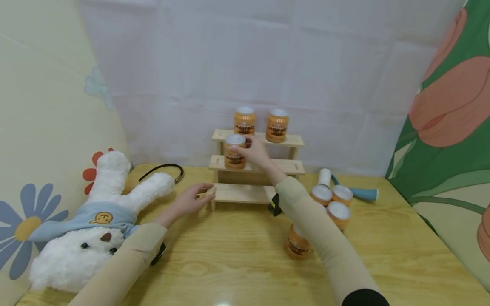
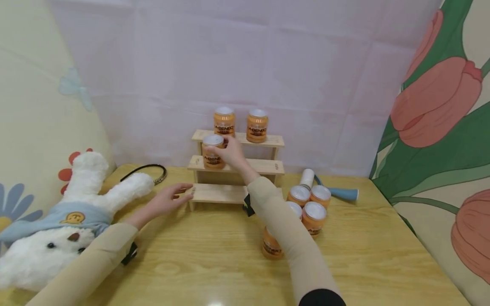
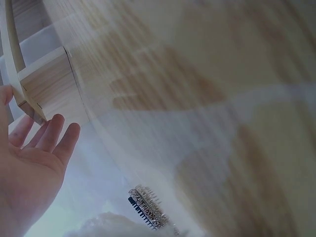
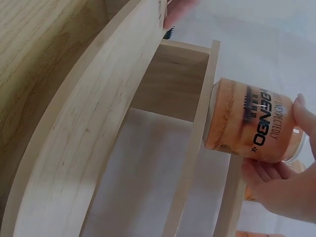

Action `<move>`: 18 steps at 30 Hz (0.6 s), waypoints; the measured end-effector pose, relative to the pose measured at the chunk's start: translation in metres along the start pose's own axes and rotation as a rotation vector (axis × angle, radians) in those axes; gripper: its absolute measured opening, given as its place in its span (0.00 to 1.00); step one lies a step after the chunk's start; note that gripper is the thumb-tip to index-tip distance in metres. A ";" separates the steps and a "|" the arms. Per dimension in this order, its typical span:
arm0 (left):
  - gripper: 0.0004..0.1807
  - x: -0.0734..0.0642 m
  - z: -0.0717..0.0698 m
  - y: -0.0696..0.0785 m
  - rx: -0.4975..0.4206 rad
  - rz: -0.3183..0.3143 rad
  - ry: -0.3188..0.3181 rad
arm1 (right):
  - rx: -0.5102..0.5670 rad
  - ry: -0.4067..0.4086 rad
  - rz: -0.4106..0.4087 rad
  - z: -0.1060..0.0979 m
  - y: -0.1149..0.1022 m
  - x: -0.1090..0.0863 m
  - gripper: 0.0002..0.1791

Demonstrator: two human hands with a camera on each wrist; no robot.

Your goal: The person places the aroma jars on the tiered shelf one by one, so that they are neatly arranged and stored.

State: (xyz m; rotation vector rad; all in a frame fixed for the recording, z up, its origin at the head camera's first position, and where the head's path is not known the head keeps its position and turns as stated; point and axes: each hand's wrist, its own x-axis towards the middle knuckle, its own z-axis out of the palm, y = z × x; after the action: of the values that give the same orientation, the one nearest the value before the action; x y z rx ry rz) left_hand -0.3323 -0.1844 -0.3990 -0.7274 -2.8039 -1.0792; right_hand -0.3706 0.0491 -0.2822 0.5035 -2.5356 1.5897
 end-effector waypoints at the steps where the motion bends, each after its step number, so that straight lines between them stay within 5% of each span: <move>1: 0.28 0.000 0.000 0.000 0.002 -0.002 -0.001 | 0.011 0.002 0.003 0.000 0.000 0.000 0.38; 18: 0.29 -0.004 -0.002 0.004 0.004 -0.022 -0.010 | 0.089 0.015 -0.010 0.012 0.002 0.007 0.33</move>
State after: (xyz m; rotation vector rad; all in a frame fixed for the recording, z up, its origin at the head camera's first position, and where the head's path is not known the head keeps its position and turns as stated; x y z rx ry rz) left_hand -0.3276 -0.1852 -0.3959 -0.7048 -2.8281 -1.0755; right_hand -0.3763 0.0378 -0.2874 0.5103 -2.4560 1.7028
